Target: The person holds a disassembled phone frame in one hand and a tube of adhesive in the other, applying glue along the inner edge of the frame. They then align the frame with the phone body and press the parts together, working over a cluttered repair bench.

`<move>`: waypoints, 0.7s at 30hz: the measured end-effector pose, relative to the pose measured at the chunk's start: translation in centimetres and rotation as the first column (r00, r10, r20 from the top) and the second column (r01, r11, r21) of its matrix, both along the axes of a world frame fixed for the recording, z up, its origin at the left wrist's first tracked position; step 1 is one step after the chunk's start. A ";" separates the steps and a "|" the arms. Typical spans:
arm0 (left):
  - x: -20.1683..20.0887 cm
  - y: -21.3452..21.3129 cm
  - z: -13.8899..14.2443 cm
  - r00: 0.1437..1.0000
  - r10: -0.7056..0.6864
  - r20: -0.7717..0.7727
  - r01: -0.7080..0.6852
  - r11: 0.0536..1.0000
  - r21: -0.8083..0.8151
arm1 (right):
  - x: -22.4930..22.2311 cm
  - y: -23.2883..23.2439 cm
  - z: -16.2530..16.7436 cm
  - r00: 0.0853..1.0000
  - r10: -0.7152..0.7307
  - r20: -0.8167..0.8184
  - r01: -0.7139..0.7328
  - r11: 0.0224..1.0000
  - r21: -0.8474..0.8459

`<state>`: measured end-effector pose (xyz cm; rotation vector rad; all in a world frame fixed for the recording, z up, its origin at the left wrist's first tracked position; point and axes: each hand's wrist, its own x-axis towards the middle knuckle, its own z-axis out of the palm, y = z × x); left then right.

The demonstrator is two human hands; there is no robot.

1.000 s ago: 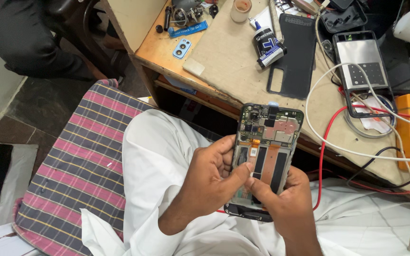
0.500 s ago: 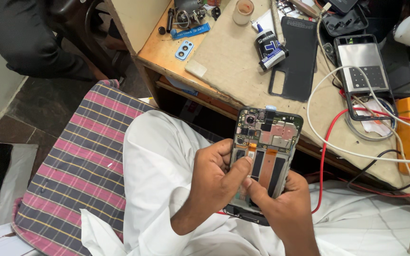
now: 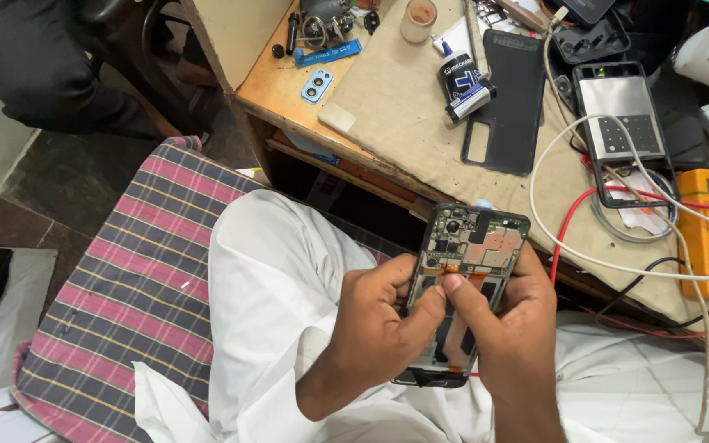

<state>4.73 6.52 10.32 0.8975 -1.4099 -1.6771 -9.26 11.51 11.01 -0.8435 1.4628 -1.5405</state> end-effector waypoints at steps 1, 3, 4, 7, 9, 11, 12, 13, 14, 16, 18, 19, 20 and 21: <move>0.0 0.1 0.0 1.000 -0.001 -0.030 0.001 1.000 -0.009 | 0.2 0.0 0.1 0.999 -0.016 0.046 0.017 1.000 -0.019; 0.0 0.3 0.0 0.996 -0.003 -0.088 0.001 1.000 -0.024 | 0.6 0.0 0.1 0.989 -0.044 0.139 0.052 0.997 -0.052; 0.0 0.4 0.0 0.998 0.001 -0.070 -0.003 0.999 -0.036 | 0.7 0.0 0.1 0.986 -0.050 0.158 0.060 0.996 -0.062; -0.2 0.4 -0.3 1.000 0.008 -0.028 -0.010 0.998 -0.067 | 0.8 0.0 0.1 0.979 -0.064 0.194 0.079 0.994 -0.071; -0.2 0.3 -0.5 1.000 0.006 -0.014 -0.008 0.996 -0.085 | 0.6 -0.1 0.0 0.979 -0.071 0.192 0.082 0.995 -0.051; -0.3 0.3 -0.7 0.999 0.022 -0.025 -0.024 0.996 -0.082 | 0.3 -0.2 -0.1 0.968 -0.022 0.251 0.035 0.998 -0.049; -0.3 0.3 -0.7 0.999 0.030 -0.029 -0.032 0.996 -0.079 | 0.2 -0.2 -0.2 0.960 0.001 0.281 0.012 0.999 -0.047; -0.4 0.4 -0.7 0.999 0.026 -0.020 -0.028 0.997 -0.074 | 0.1 -0.1 -0.3 0.963 -0.012 0.269 0.022 0.999 -0.035; -0.3 0.4 -0.7 1.000 0.023 -0.011 -0.024 0.997 -0.068 | 0.1 -0.1 -0.5 0.966 -0.025 0.257 0.032 0.999 -0.023; -0.3 0.5 -0.8 1.000 -0.005 -0.025 0.004 1.000 -0.031 | 0.0 0.2 -0.9 0.973 -0.045 0.227 0.053 0.998 -0.026; -0.3 0.6 -0.9 0.996 -0.050 -0.072 0.052 0.998 0.029 | -0.2 0.3 -1.3 0.980 -0.059 0.189 0.071 0.996 -0.056; -0.2 0.3 -1.1 0.994 -0.081 -0.069 0.085 0.995 0.060 | -0.3 0.3 -1.5 0.983 -0.058 0.175 0.065 0.997 -0.032; -0.1 -0.1 -1.4 0.992 -0.111 -0.065 0.117 0.989 0.090 | -0.5 0.1 -1.7 0.985 -0.056 0.164 0.059 0.998 -0.010; 0.0 -0.4 -1.7 0.988 -0.142 -0.061 0.149 0.982 0.119 | -0.7 0.0 -1.8 0.987 -0.054 0.154 0.053 0.999 0.011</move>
